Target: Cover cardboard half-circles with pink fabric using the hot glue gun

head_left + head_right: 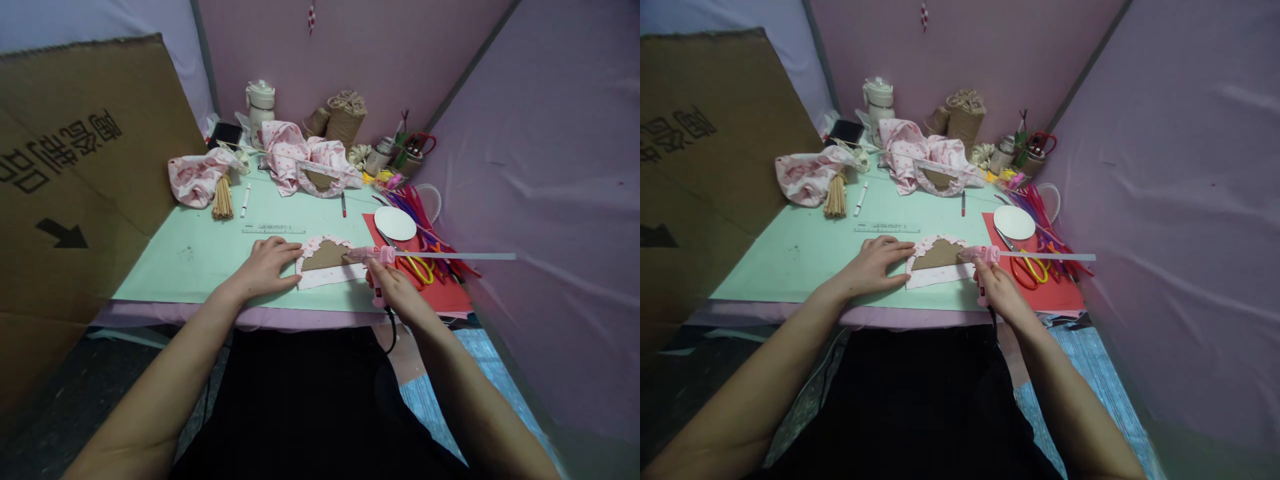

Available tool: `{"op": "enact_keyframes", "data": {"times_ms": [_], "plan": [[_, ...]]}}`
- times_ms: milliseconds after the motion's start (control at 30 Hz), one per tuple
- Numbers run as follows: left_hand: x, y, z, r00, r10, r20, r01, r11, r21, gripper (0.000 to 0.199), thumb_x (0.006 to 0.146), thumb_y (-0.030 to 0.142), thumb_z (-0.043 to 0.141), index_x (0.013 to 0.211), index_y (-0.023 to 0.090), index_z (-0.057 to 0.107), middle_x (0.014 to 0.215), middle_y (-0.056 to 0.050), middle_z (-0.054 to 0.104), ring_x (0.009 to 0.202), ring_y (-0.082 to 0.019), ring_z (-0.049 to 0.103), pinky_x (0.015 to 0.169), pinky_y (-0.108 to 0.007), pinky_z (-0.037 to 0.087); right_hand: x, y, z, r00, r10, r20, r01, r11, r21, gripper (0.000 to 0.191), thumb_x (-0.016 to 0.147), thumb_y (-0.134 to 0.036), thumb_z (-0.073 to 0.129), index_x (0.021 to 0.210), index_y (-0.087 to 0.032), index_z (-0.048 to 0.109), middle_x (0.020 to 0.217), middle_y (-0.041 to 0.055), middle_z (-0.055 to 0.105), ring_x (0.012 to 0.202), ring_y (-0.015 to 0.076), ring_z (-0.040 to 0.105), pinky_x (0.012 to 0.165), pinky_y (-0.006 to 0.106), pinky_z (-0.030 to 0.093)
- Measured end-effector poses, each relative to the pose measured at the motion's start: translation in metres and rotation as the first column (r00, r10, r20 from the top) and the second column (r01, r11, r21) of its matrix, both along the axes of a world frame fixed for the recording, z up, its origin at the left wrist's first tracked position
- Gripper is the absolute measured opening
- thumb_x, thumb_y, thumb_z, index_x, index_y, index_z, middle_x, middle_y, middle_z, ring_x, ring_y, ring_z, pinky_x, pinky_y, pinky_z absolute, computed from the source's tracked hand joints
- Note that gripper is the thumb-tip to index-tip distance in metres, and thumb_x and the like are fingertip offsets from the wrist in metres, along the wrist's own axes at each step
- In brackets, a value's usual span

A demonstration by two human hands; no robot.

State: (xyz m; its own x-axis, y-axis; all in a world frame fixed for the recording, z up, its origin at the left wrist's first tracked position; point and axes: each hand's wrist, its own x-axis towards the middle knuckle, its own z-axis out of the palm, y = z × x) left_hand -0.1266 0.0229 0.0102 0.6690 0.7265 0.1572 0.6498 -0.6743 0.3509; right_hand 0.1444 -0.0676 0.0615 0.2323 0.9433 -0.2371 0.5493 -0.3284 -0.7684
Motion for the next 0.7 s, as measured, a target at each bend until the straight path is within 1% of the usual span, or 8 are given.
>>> {"op": "enact_keyframes", "data": {"times_ms": [100,200,300,467,700], "plan": [[0.000,0.000,0.000,1.000,0.001,-0.004,-0.001,1.000,-0.004,0.054,0.086,0.048,0.054,0.134,0.025,0.056,0.143,-0.004,0.055,0.124,-0.031,0.044,0.101,-0.047,0.029,-0.007,0.001,-0.001,0.999,0.037,-0.004,-0.037,0.999,-0.012,0.059,0.083,-0.075,0.039,0.073,-0.020,0.056,0.068,0.0020,0.057,0.061,0.0168,0.054,0.054,0.027,0.043],[0.001,0.000,0.000,1.000,0.005,-0.002,-0.005,1.000,-0.006,0.054,0.086,0.049,0.054,0.134,0.025,0.057,0.143,-0.004,0.055,0.124,-0.031,0.044,0.100,-0.047,0.029,-0.016,0.002,-0.001,0.993,0.109,0.038,-0.109,0.994,-0.002,0.059,0.086,-0.073,0.037,0.069,-0.020,0.054,0.066,0.0014,0.056,0.063,0.0168,0.054,0.059,0.028,0.043],[0.001,-0.001,0.001,1.000,0.006,0.004,-0.006,1.000,-0.005,0.053,0.086,0.048,0.054,0.134,0.025,0.057,0.143,-0.004,0.056,0.124,-0.031,0.044,0.100,-0.047,0.029,-0.027,0.003,0.000,0.986,0.154,0.069,-0.155,0.988,0.007,0.058,0.088,-0.071,0.037,0.068,-0.020,0.055,0.066,0.0010,0.056,0.066,0.0167,0.055,0.062,0.028,0.043],[0.001,-0.001,0.001,1.000,0.003,0.012,-0.003,1.000,-0.004,0.052,0.086,0.048,0.053,0.132,0.025,0.059,0.142,-0.004,0.056,0.123,-0.031,0.044,0.101,-0.048,0.029,-0.042,0.005,0.004,0.980,0.198,0.036,-0.197,0.980,-0.027,0.057,0.089,-0.071,0.037,0.068,-0.021,0.053,0.064,0.0008,0.057,0.061,0.0164,0.054,0.058,0.027,0.042],[0.001,-0.001,0.002,1.000,-0.003,0.029,0.003,1.000,-0.012,0.052,0.086,0.047,0.052,0.133,0.026,0.059,0.141,-0.005,0.057,0.121,-0.031,0.045,0.101,-0.049,0.028,-0.055,0.006,0.005,0.955,0.298,-0.011,-0.298,0.955,-0.006,0.055,0.090,-0.070,0.037,0.066,-0.022,0.049,0.060,-0.0001,0.055,0.060,0.0167,0.053,0.058,0.028,0.040]]}}
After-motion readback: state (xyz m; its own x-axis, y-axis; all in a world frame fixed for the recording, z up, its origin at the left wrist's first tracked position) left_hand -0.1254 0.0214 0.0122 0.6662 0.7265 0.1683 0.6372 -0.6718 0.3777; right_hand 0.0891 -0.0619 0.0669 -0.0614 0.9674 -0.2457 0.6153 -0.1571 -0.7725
